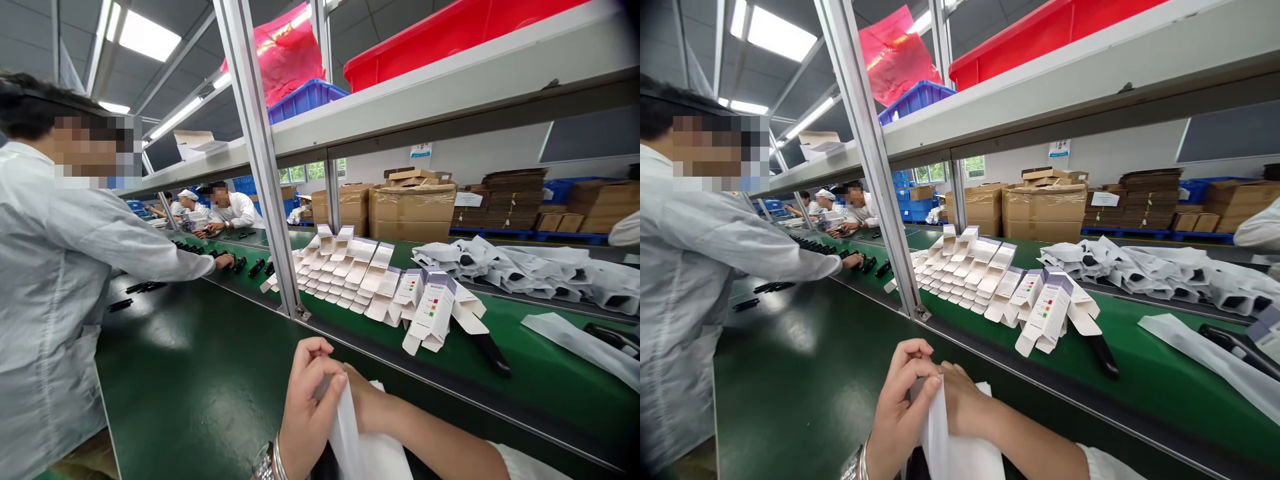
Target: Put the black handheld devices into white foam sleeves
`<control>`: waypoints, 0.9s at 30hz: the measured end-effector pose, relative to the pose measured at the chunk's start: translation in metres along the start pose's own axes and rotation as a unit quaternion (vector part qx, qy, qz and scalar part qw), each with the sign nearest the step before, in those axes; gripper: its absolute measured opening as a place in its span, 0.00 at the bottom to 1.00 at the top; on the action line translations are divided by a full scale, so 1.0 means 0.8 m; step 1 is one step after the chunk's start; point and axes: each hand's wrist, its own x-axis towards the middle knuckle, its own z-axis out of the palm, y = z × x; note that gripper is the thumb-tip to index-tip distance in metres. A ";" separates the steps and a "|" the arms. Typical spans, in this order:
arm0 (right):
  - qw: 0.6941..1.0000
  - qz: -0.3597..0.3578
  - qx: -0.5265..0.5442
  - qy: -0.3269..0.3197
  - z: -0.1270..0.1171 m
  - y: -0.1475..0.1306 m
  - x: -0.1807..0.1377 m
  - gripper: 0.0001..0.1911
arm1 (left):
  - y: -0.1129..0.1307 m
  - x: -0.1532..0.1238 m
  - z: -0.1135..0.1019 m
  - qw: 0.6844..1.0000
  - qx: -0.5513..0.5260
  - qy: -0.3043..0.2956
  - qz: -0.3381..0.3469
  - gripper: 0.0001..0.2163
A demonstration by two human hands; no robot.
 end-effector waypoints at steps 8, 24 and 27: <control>0.907 0.088 0.254 0.323 -0.081 0.021 -0.009 0.16 | 0.004 0.001 -0.009 1.000 0.012 0.018 0.017 0.07; 0.855 -0.003 0.236 0.462 -0.135 -0.008 -0.034 0.15 | 0.000 -0.005 -0.001 0.994 0.080 -0.068 0.012 0.09; 0.836 -0.008 0.252 0.488 -0.138 -0.017 -0.038 0.16 | 0.010 -0.006 -0.005 0.999 0.000 -0.041 0.021 0.09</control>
